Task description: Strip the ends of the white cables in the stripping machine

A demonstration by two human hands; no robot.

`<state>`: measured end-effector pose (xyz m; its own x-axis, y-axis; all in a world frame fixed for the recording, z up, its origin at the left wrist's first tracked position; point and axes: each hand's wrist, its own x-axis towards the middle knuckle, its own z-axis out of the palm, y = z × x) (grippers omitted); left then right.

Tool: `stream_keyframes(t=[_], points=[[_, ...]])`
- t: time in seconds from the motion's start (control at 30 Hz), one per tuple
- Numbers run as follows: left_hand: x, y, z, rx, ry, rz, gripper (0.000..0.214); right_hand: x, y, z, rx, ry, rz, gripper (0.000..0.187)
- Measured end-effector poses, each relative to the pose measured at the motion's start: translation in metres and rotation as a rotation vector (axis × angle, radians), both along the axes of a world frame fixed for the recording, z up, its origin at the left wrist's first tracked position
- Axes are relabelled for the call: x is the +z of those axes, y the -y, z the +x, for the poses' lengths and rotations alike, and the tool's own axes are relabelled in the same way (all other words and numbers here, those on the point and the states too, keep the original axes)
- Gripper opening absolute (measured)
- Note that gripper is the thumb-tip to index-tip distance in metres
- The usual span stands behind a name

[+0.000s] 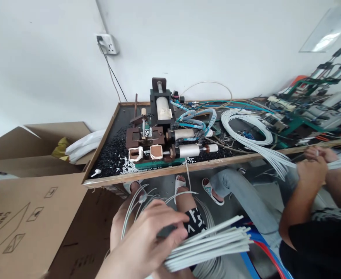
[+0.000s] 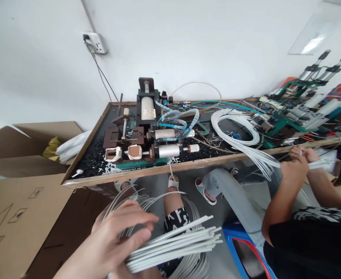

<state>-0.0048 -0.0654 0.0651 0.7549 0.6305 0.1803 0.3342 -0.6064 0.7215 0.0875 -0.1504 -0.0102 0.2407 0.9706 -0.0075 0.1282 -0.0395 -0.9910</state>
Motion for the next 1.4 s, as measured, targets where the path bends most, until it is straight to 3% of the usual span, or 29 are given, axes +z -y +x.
stream_keyframes(t=[0.07,0.23,0.43,0.6,0.73,0.87,1.07,1.17,1.27,1.4], points=[[0.004,0.007,0.0,-0.077,-0.048,-0.051,0.018,0.0,-0.004,0.003,0.002,-0.003,0.019,0.036],[0.003,0.007,0.0,0.05,-0.034,-0.069,0.027,-0.002,-0.011,0.004,0.026,-0.046,0.065,0.028],[0.003,0.001,0.0,-0.061,-0.066,-0.098,0.014,-0.004,-0.009,0.005,0.028,-0.1,0.083,0.024],[0.001,0.0,0.006,-0.004,-0.099,-0.057,0.024,-0.004,-0.012,0.006,0.029,-0.168,0.068,0.022],[-0.005,0.001,0.009,0.171,-0.066,0.026,0.032,-0.003,-0.015,0.006,0.054,-0.243,0.042,0.033],[-0.016,-0.005,0.004,0.332,0.094,-0.034,0.032,-0.002,-0.015,0.009,0.112,-0.329,-0.003,0.042],[-0.042,-0.03,-0.008,0.779,0.467,-0.077,0.031,-0.007,-0.011,0.013,0.23,-0.464,-0.074,0.031],[-0.05,-0.041,-0.007,0.833,0.528,-0.044,0.031,-0.013,-0.009,0.012,0.264,-0.516,-0.105,0.043],[-0.052,-0.048,-0.003,0.829,0.497,-0.001,0.029,-0.019,-0.009,0.009,0.207,-0.596,-0.155,0.054],[-0.053,-0.054,0.0,0.821,0.451,0.068,0.027,-0.026,-0.01,0.008,0.124,-0.631,-0.194,0.046]])
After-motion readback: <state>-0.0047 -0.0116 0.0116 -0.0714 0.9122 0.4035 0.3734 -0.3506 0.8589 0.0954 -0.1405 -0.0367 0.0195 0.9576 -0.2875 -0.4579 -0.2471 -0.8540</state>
